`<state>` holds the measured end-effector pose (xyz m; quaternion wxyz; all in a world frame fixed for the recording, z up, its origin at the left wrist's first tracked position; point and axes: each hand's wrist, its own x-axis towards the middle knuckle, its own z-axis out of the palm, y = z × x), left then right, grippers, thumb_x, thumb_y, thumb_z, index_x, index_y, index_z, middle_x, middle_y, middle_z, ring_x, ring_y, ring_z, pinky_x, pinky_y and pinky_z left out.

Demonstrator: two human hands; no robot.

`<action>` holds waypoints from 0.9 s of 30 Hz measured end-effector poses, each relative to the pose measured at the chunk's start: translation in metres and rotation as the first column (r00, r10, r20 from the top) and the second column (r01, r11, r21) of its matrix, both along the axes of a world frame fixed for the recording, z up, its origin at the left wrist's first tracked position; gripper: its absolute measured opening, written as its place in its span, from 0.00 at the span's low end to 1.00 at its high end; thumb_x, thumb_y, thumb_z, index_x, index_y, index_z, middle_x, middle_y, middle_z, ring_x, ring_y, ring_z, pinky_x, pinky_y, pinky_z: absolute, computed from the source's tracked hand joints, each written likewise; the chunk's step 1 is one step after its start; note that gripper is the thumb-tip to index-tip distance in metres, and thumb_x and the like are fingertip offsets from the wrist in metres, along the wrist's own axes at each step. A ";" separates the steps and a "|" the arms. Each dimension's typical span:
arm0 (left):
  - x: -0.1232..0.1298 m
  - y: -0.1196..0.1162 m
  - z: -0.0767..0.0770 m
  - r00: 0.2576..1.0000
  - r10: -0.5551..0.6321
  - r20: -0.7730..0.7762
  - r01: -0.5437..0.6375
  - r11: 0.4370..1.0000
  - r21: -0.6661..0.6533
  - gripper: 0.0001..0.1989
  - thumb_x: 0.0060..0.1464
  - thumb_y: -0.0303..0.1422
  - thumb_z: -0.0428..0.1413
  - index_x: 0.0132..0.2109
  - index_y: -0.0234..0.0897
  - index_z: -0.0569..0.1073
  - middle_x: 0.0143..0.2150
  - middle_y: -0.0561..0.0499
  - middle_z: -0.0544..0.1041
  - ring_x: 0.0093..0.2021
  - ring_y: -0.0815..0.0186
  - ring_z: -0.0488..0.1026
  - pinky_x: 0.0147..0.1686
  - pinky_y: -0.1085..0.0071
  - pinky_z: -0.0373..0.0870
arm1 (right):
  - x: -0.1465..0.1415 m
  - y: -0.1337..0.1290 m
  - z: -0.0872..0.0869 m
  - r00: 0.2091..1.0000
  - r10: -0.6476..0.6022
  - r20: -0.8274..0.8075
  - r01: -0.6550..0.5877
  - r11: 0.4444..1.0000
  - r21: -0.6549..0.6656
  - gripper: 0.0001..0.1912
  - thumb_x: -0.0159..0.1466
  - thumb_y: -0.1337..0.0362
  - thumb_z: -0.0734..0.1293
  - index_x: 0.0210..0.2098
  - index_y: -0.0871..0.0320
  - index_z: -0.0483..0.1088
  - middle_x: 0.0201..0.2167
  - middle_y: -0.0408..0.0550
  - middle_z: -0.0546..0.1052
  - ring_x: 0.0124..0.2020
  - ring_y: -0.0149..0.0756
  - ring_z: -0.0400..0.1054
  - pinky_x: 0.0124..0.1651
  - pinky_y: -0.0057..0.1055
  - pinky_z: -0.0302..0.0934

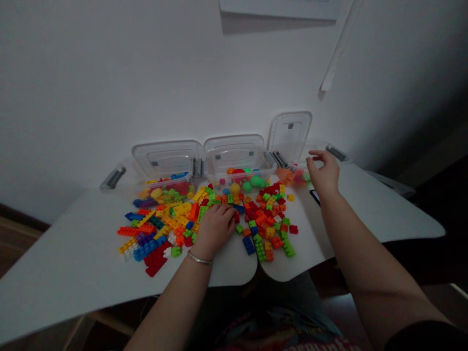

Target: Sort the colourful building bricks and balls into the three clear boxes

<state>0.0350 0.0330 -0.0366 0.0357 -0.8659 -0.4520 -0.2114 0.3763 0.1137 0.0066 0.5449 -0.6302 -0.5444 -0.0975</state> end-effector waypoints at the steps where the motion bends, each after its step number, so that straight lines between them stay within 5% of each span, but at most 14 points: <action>1: 0.000 0.000 0.000 1.000 0.000 -0.001 0.000 1.000 0.000 0.12 0.58 0.29 0.52 0.47 0.38 0.76 0.47 0.46 0.78 0.48 0.57 0.71 0.49 0.58 0.71 | -0.004 -0.008 -0.002 1.000 0.010 -0.017 -0.010 1.000 0.020 0.14 0.59 0.57 0.63 0.41 0.57 0.72 0.37 0.50 0.76 0.38 0.40 0.70 0.45 0.41 0.65; 6: -0.001 0.000 -0.001 1.000 0.001 -0.001 -0.001 1.000 0.003 0.12 0.58 0.29 0.51 0.47 0.39 0.76 0.47 0.46 0.78 0.48 0.57 0.71 0.50 0.58 0.70 | -0.031 -0.059 -0.028 0.989 0.140 -0.056 -0.146 0.983 -0.114 0.14 0.61 0.55 0.63 0.42 0.56 0.72 0.39 0.51 0.76 0.31 0.37 0.69 0.38 0.37 0.67; 12: 0.000 -0.001 0.000 1.000 0.009 -0.015 -0.009 1.000 0.003 0.12 0.59 0.30 0.51 0.48 0.38 0.76 0.47 0.46 0.78 0.48 0.57 0.71 0.50 0.58 0.70 | -0.055 -0.100 -0.067 0.934 0.316 0.167 -0.221 0.878 -0.425 0.17 0.61 0.56 0.65 0.48 0.53 0.72 0.46 0.55 0.73 0.47 0.48 0.69 0.52 0.45 0.65; 19: 0.001 -0.002 0.002 0.999 0.028 -0.037 -0.029 0.999 -0.028 0.12 0.59 0.29 0.52 0.48 0.37 0.76 0.48 0.46 0.78 0.48 0.57 0.71 0.51 0.58 0.70 | -0.059 -0.085 -0.071 0.923 0.338 0.183 -0.173 0.791 -0.587 0.15 0.64 0.55 0.63 0.46 0.53 0.72 0.45 0.52 0.73 0.43 0.44 0.72 0.43 0.38 0.66; 27: 0.001 -0.001 0.001 0.999 0.027 -0.041 -0.028 0.999 -0.031 0.13 0.59 0.30 0.52 0.49 0.37 0.76 0.49 0.46 0.77 0.48 0.57 0.71 0.51 0.57 0.70 | -0.051 -0.072 -0.065 0.970 0.225 0.096 -0.129 0.806 -0.578 0.16 0.65 0.55 0.60 0.44 0.58 0.69 0.44 0.54 0.73 0.42 0.43 0.70 0.44 0.38 0.64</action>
